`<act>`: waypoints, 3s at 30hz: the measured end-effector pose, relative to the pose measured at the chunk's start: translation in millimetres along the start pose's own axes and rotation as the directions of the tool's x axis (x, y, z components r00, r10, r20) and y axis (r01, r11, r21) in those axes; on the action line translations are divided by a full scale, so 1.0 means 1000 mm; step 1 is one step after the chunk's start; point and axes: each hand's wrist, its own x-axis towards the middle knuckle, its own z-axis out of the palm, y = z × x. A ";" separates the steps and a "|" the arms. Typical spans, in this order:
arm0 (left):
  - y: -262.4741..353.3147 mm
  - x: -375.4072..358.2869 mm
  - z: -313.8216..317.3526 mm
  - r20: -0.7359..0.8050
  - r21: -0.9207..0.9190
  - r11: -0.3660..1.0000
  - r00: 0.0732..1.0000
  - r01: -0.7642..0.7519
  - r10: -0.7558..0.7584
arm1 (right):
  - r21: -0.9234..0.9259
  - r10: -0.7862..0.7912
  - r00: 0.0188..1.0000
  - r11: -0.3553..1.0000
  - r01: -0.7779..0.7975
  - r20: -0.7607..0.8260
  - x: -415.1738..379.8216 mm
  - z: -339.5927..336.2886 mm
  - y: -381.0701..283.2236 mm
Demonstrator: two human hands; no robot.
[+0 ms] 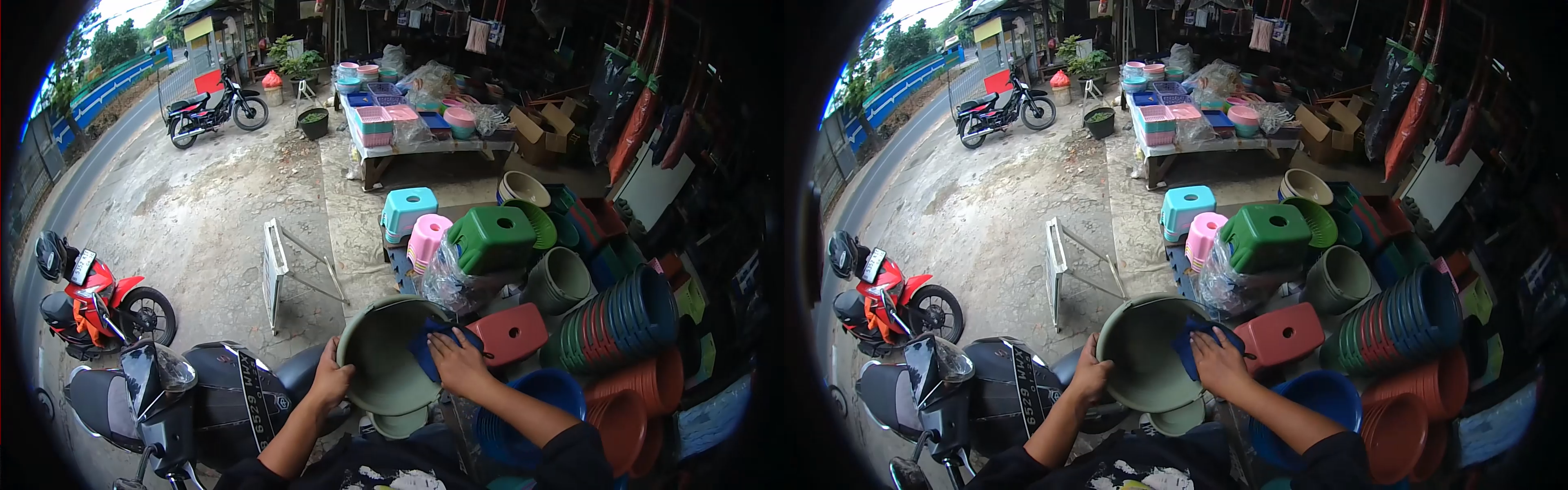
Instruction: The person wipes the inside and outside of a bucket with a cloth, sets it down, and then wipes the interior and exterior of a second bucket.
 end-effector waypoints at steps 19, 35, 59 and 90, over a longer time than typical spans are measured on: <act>-0.040 0.003 0.011 0.083 -0.088 0.993 0.994 0.073 -0.066 | 0.868 0.519 0.777 0.492 0.068 -0.356 0.056 -0.046 -0.009; -0.014 0.013 0.012 -0.077 -0.450 0.893 0.997 -0.028 -0.007 | 0.907 -0.197 0.970 0.368 0.205 -0.140 0.016 -0.014 -0.094; -0.004 0.011 -0.018 -0.013 -0.418 0.908 0.999 0.024 -0.032 | 0.888 0.698 0.631 -0.458 0.028 0.340 0.023 0.010 0.004; -0.001 -0.009 0.037 0.178 -0.251 0.965 0.984 0.076 -0.031 | 0.548 0.339 0.918 0.817 -0.178 -0.207 0.062 -0.031 -0.023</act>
